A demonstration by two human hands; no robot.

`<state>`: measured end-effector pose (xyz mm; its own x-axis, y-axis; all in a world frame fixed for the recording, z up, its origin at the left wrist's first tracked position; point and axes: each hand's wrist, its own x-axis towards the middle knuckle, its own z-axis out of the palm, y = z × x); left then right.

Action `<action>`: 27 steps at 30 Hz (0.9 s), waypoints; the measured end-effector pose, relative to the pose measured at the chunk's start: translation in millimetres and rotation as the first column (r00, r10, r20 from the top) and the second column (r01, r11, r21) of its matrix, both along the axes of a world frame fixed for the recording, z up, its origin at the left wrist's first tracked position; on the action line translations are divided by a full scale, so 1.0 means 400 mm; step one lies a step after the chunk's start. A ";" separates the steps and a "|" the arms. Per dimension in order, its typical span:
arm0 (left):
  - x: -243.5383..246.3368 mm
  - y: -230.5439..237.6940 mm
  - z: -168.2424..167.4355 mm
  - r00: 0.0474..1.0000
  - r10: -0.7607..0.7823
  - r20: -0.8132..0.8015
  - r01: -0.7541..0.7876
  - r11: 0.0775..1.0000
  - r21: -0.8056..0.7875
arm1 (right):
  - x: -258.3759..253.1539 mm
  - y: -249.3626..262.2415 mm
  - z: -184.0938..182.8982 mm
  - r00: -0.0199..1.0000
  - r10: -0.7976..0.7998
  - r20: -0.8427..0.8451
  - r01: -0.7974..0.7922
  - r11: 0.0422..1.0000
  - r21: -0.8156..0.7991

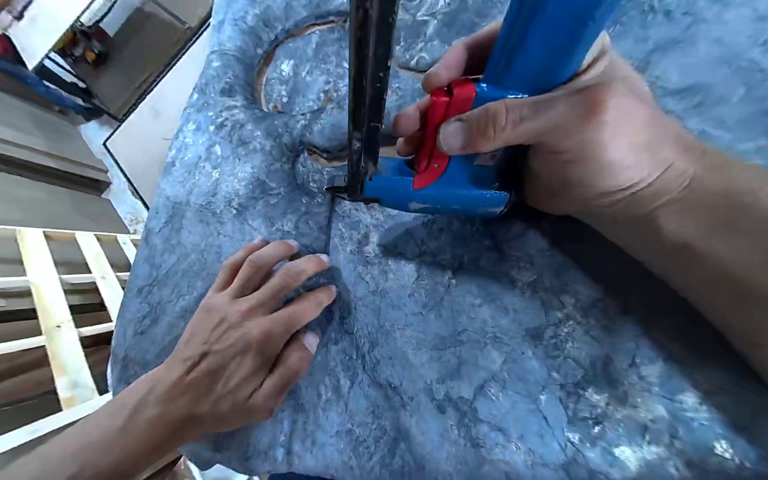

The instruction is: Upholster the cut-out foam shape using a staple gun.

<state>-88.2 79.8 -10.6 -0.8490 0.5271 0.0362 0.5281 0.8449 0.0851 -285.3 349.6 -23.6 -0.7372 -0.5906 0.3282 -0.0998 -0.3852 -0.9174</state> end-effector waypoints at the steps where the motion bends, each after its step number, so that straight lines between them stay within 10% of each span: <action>1: 0.003 -0.001 0.000 1.000 -0.007 0.021 0.007 1.000 0.013 | 0.004 -0.003 -0.005 1.000 -0.007 0.005 0.008 1.000 -0.010; 19: 0.133 0.009 -0.021 0.991 -0.014 0.136 0.000 0.995 0.099 | 0.008 0.001 0.011 0.932 -0.260 0.254 0.274 0.961 -0.022; 23: 0.130 -0.062 -0.003 0.984 -0.136 0.113 0.083 0.920 0.382 | 0.153 0.010 0.072 0.685 -0.595 0.422 0.649 0.761 0.020; 27: 0.121 -0.104 -0.015 0.959 -0.274 0.077 0.248 0.937 0.245 | 0.402 0.025 0.076 0.274 -0.761 0.588 0.868 0.459 0.191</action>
<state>-39.8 38.0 -16.8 -0.6882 0.7188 0.0986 0.7041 0.6289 0.3296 -124.4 359.6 6.6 -0.8503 0.4402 -0.2884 0.0194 -0.5215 -0.8530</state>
